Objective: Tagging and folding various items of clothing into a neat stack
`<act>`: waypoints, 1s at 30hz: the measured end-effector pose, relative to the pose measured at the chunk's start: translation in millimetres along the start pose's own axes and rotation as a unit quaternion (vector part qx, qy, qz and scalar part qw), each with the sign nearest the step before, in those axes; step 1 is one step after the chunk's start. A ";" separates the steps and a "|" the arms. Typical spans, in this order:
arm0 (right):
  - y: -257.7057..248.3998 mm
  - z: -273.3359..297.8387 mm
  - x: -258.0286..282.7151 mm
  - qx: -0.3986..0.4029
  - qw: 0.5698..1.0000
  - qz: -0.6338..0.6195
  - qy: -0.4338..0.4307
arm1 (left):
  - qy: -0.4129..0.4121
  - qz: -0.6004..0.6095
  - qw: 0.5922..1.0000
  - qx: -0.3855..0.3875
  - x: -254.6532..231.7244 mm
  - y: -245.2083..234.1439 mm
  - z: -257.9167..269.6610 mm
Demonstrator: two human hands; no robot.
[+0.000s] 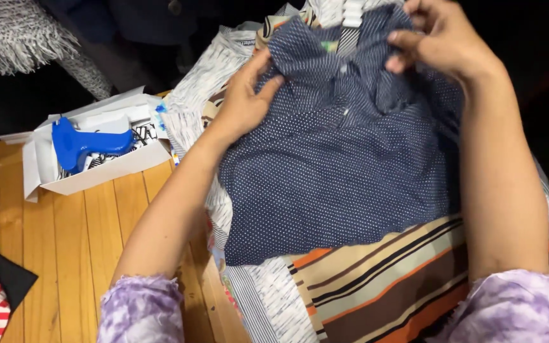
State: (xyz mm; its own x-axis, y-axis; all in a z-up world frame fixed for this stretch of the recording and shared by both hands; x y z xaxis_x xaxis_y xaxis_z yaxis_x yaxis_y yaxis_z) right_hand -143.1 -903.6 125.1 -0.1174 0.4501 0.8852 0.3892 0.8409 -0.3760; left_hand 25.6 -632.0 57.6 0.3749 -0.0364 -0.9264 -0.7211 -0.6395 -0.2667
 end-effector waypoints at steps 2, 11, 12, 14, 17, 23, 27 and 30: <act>-2.0 -8.9 7.9 -0.058 0.994 0.074 -0.049 | 0.106 -0.028 0.992 -0.057 14.6 -13.8 -16.5; 70.5 -81.2 -132.9 -0.064 0.980 0.148 -0.120 | -0.058 -0.245 0.950 -0.187 138.3 -59.5 -63.1; 70.1 -79.3 -127.0 -0.065 0.979 0.149 -0.122 | -0.055 -0.245 0.950 -0.187 135.9 -59.7 -64.2; 71.4 -69.5 -116.2 -0.077 0.980 0.111 -0.144 | -0.102 -0.273 0.937 -0.191 135.8 -58.1 -60.4; 68.1 -69.9 -137.2 -0.126 0.965 0.148 -0.174 | -0.114 -0.313 0.923 -0.190 136.9 -61.3 -63.8; 55.8 13.8 -52.7 -0.037 0.942 0.269 -0.198 | -0.347 -0.306 0.886 0.016 27.3 -85.1 1.5; 20.6 62.6 -51.0 0.002 0.922 0.327 -0.208 | -0.320 -0.291 0.901 0.032 59.5 -120.6 12.5; 0.6 96.2 -43.2 -0.009 0.903 0.360 -0.235 | -0.147 -0.370 0.912 -0.104 40.8 -106.9 29.5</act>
State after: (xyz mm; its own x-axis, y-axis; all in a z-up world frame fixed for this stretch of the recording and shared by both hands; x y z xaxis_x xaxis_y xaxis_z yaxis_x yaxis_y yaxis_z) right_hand -225.6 -893.7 60.3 -0.2018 0.9593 0.1974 0.5338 0.2767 -0.7991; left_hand 100.8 -542.4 40.5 0.5190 0.6515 -0.5533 -0.1973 -0.5385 -0.8192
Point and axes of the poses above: each hand's wrist, its own z-axis away from the middle knuckle, its own y-axis out of the palm, x = y × z, the point moved 3 cm from there along -z, towards the middle knuckle, and after that the axes turned 14 degrees about -y, right-handed, at the moved point
